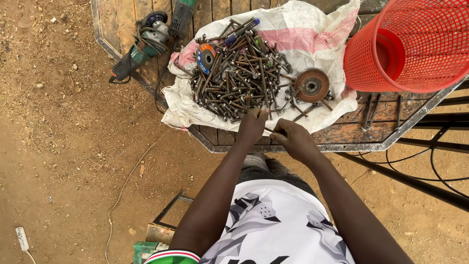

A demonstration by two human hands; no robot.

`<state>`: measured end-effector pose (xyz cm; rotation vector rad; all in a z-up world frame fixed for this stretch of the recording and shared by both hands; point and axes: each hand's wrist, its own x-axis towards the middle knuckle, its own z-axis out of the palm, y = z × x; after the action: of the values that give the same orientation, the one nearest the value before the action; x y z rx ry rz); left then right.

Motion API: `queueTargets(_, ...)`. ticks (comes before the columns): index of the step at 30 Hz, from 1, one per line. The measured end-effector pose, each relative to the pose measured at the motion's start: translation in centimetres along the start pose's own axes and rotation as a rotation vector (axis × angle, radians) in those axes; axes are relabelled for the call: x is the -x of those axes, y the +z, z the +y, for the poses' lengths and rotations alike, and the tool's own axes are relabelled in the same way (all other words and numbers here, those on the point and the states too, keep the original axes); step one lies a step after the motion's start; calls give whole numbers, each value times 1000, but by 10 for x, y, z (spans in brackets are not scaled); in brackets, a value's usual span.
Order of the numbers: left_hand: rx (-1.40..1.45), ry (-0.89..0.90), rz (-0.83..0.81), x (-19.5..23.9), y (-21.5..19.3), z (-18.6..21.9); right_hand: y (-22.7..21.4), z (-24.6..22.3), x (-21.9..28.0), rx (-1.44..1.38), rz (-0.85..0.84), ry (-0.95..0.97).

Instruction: Emptying a basket of metal fasteners onto a cloth and sorting through them by hand

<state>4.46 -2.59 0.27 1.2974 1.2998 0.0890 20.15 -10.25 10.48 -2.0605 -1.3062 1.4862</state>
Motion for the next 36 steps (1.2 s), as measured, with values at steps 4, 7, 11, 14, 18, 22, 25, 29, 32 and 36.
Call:
queueTargets(4, 57, 61, -94, -4, -13, 6, 2, 14, -13, -92, -10, 22)
queueTargets(7, 180, 103, -203, 4, -19, 27, -2, 17, -19, -200, 41, 61)
queueTargets(11, 152, 11, -162, 2, -21, 28, -6, -8, -6, -128, -15, -17)
queueTargets(14, 231, 63, -121, -5, -16, 25, -6, 4, -15, -184, 8, -24)
queueTargets(18, 303, 226, -135, -6, -20, 23, -12, 8, -19, -151, 109, -56)
queueTargets(22, 258, 224, -113, -2, -26, 38, -20, -15, -5, -134, 23, -72)
queueTargets(25, 319, 201, -150, -5, -26, 40, -26, -6, -11, -132, 82, -70)
queueTargets(29, 313, 211, -200, -22, -19, 17, -29, -11, -8, -50, 120, -95)
queueTargets(32, 351, 184, -216, -6, -24, 31, -29, -14, -5, -23, 85, -95)
queueTargets(36, 438, 223, -216, -4, -19, 31, -41, -13, -3, -1, 175, -50)
